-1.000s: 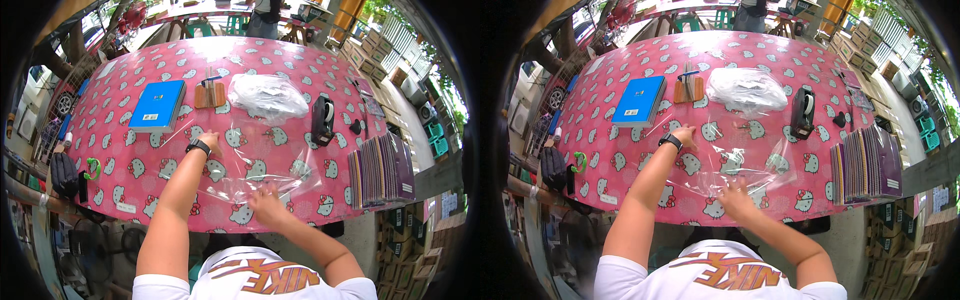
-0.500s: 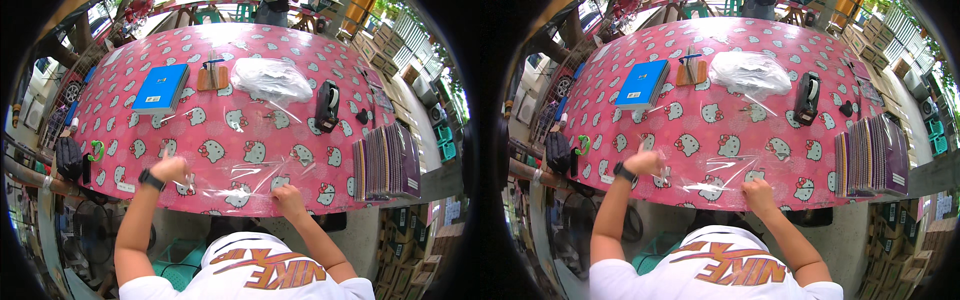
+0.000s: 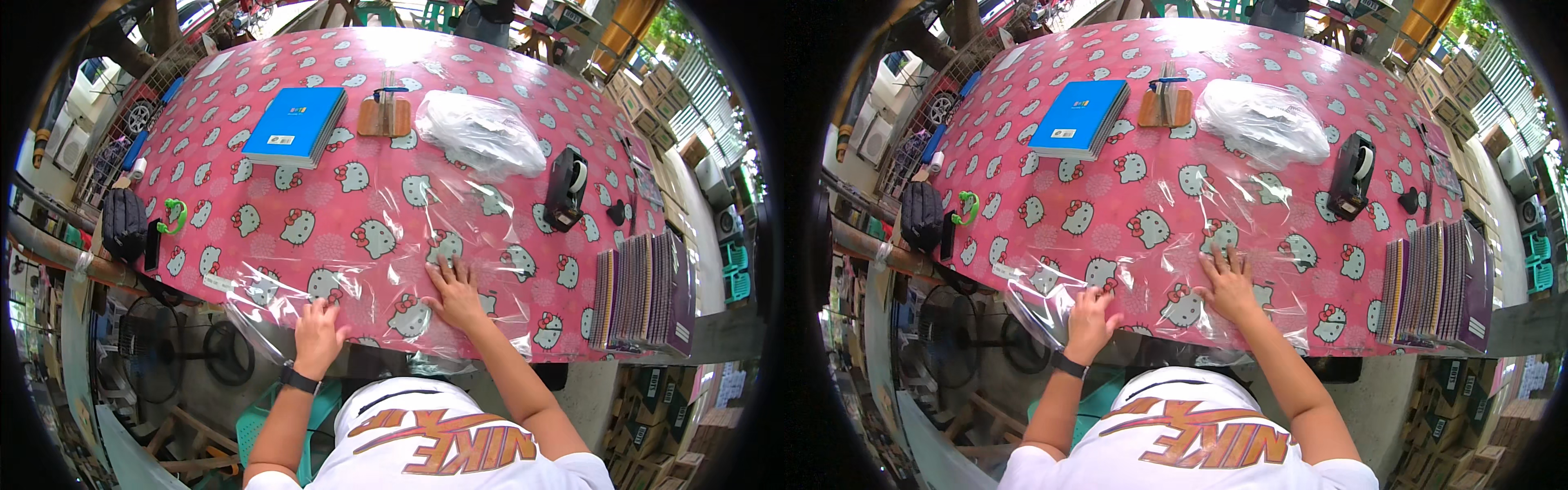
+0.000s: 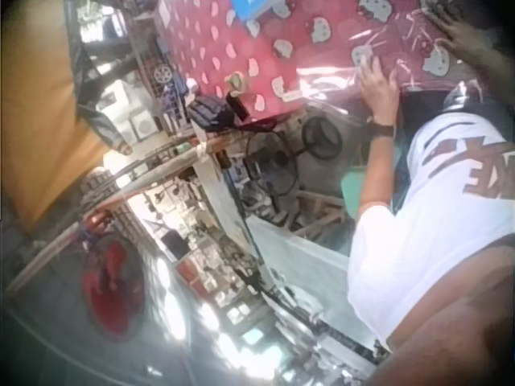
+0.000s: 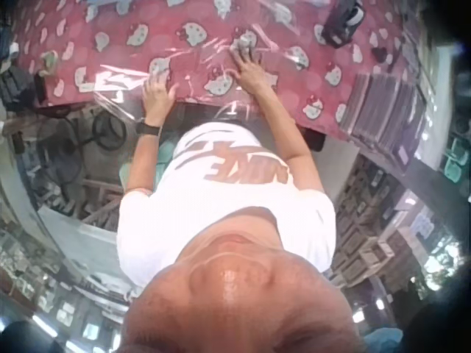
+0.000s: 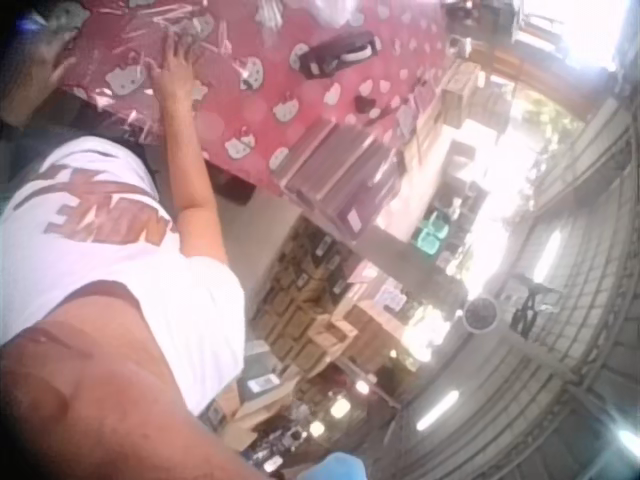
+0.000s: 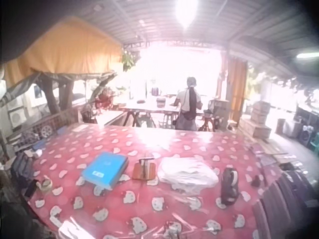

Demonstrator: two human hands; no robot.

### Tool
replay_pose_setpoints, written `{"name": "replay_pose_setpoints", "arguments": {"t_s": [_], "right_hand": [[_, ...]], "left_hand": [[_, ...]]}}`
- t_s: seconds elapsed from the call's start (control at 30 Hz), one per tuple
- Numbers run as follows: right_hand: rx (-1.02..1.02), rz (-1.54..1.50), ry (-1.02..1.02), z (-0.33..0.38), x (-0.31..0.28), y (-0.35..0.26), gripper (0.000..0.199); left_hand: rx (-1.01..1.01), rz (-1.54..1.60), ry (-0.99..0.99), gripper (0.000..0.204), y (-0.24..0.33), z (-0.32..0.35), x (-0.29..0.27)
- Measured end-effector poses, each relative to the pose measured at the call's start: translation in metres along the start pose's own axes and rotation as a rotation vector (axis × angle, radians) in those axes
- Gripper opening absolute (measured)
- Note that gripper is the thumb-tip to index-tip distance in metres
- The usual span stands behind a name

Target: The person places notebooks into clear plastic bags and seals them using adhesive tape.

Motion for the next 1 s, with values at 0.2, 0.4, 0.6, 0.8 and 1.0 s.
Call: {"name": "replay_pose_setpoints", "arguments": {"t_s": [0.2,0.4,0.6,0.8,1.0], "right_hand": [[0.087,0.062,0.007,0.004,0.014,0.001,0.067],[0.216,0.157,0.073,0.011,0.008,0.016,0.066],[0.323,0.114,0.071,0.001,0.0,0.021,0.065],[0.219,-0.826,0.231,-0.146,-0.042,-0.016,0.061],[0.502,-1.519,-0.03,-0.366,0.036,-0.081,0.063]], "left_hand": [[-0.076,-0.09,0.461,0.07,-0.044,-0.017,0.011],[0.077,-0.126,0.324,0.06,-0.042,-0.04,0.016],[-0.12,-0.107,0.562,0.057,-0.13,-0.044,-0.045],[0.076,0.262,0.797,0.053,-0.136,-0.156,-0.153],[-0.16,0.634,0.665,0.068,-0.237,-0.356,-0.222]]}}
Point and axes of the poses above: each hand's wrist, its own z-axis away from the middle knuckle, its own x-axis out of the palm, y = z × x, the point moved 9 cm from there along -z, towards the middle knuckle, and after that the axes turned 9 degrees about z, right-handed, at the moved point
